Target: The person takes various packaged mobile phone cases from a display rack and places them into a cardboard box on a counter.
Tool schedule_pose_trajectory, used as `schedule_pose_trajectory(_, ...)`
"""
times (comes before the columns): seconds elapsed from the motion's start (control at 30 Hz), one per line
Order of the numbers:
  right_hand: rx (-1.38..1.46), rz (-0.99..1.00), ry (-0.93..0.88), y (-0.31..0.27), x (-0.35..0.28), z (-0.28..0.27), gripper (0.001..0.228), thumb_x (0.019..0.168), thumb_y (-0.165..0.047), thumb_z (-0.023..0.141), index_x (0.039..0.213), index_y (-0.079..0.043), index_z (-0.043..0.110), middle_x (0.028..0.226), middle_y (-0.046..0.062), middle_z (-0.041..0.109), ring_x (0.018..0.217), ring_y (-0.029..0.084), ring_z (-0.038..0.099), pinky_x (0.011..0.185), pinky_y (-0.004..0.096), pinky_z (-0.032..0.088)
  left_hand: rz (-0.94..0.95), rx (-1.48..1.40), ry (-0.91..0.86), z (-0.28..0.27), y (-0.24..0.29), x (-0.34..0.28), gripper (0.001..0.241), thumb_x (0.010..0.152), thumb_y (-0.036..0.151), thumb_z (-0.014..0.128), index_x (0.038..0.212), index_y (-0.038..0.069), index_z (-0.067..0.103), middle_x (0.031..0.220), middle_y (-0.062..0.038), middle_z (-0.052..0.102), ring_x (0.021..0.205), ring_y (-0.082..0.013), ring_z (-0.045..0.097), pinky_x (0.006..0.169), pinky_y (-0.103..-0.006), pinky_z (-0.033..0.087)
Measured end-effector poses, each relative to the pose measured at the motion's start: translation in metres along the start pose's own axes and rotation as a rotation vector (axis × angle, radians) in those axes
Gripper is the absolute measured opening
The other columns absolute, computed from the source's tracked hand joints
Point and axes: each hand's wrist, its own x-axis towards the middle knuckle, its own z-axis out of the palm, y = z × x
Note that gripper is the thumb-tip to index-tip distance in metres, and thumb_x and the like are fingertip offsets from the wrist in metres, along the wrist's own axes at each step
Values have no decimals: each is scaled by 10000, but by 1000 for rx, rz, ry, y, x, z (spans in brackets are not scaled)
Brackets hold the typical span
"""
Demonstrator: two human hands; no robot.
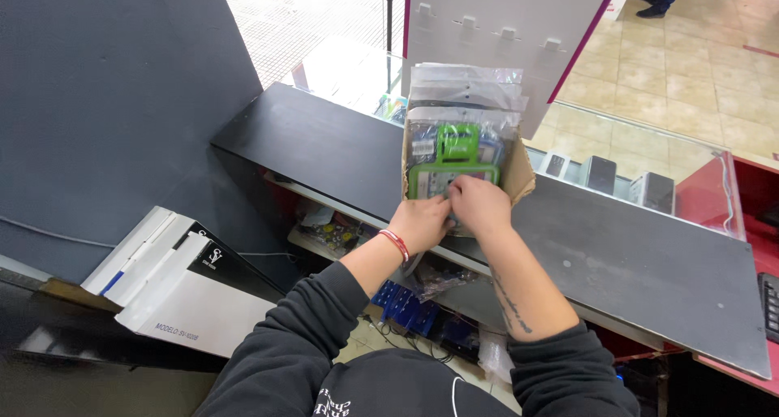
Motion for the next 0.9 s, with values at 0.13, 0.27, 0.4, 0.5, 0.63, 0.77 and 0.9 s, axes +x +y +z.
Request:
schedule_pose_trajectory(0.13,8,-91,153,18,-13,29,344,1034,-429,495,1199,-235,727,1104,70,755,1087,315,728,932,468,584,-23,4,60,16,-2,2,267,818,414,663,1020,258,584,929,65,618,835,-186,729,690,-367,599)
schedule_pose_trajectory(0.27,-59,-441,682,26,-30,56,367,923,-202,600,1268,-217,723,1185,26,755,1093,233,727,1010,449,516,44,-33,305,24,-2,1,347,791,322,697,1099,172,642,1093,2,656,995,-218,725,803,-368,601)
schedule_pose_trajectory(0.4,36,-496,733,0,-76,42,509,885,-126,635,1392,-86,664,1349,149,698,1240,340,660,1060,576,460,65,-128,506,-7,16,-27,320,855,131,630,1167,103,698,1208,-68,676,1171,-274,680,938,-396,551)
schedule_pose_trajectory(0.5,136,-564,739,0,-93,63,521,850,-148,672,1371,-140,683,1300,92,710,1237,291,655,1097,549,427,41,-201,516,-25,23,-62,269,874,160,637,1131,128,708,1202,-40,686,1189,-272,669,972,-398,540)
schedule_pose_trajectory(0.63,240,-617,607,-14,-113,95,464,855,-139,698,1315,-195,705,1251,21,732,1215,250,673,1113,519,421,-94,-153,475,-33,24,-123,238,889,175,629,1105,181,729,1186,8,710,1186,-240,680,966,-379,535)
schedule_pose_trajectory(0.77,383,-715,417,-48,-129,121,413,836,-107,719,1240,-192,729,1153,18,758,1126,252,715,1023,458,510,-254,-196,408,-36,16,-191,241,876,156,655,1103,185,729,1163,5,727,1179,-254,683,952,-404,542)
schedule_pose_trajectory(0.9,476,-843,228,-91,-141,164,324,869,-164,695,1176,-247,759,1081,-44,772,1081,213,731,930,392,565,-413,-184,356,-40,2,-269,177,881,144,670,1031,216,729,1077,55,727,1116,-200,696,894,-359,554)
